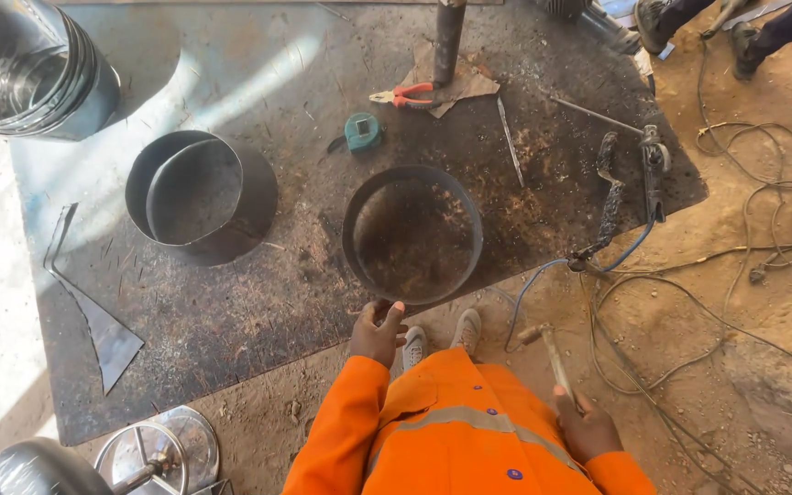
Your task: Welding and hammering a metal strip to form a circular ring
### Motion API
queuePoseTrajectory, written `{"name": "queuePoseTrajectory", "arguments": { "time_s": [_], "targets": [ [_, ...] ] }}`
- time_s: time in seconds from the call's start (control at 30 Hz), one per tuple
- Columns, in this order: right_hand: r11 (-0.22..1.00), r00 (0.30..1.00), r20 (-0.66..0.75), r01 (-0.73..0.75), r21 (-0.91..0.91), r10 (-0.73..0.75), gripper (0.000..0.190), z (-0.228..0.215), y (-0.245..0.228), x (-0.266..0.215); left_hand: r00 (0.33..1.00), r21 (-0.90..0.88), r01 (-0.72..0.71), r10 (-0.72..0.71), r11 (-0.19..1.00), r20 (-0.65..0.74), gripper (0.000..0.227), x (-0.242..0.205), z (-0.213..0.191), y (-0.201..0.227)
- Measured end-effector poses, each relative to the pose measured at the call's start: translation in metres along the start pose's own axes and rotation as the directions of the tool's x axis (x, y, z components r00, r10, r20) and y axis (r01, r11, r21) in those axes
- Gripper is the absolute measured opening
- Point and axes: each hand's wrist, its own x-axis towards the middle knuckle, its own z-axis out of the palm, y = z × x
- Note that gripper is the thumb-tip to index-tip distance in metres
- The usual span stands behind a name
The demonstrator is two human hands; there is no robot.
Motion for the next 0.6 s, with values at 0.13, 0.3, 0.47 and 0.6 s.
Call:
{"name": "queuePoseTrajectory", "arguments": {
  "time_s": [0.13,0.3,0.47,0.6],
  "targets": [
    [0.995,0.998,0.016,-0.053,-0.082,0.054,0.069,-0.002,-0.016,-0.011,0.999,0.024,-0.042,0.042,0.999,0.006,0.053,-0.001,0.007,-0.007],
    [0.993,0.998,0.021,-0.051,-0.109,0.053,0.054,-0.007,-0.036,-0.029,0.961,0.287,-0.271,0.273,0.919,0.035,0.055,-0.006,0.015,-0.025],
    [0.979,0.985,0.006,-0.171,-0.108,0.173,0.071,-0.009,-0.046,-0.031,0.615,0.489,-0.704,0.786,0.516,0.056,0.028,-0.007,0.028,-0.028],
    [0.953,0.967,-0.006,-0.253,-0.167,0.256,0.089,-0.007,-0.063,-0.044,0.466,0.694,-0.679,0.872,0.242,0.152,0.043,0.005,0.049,-0.012]
  ]
}}
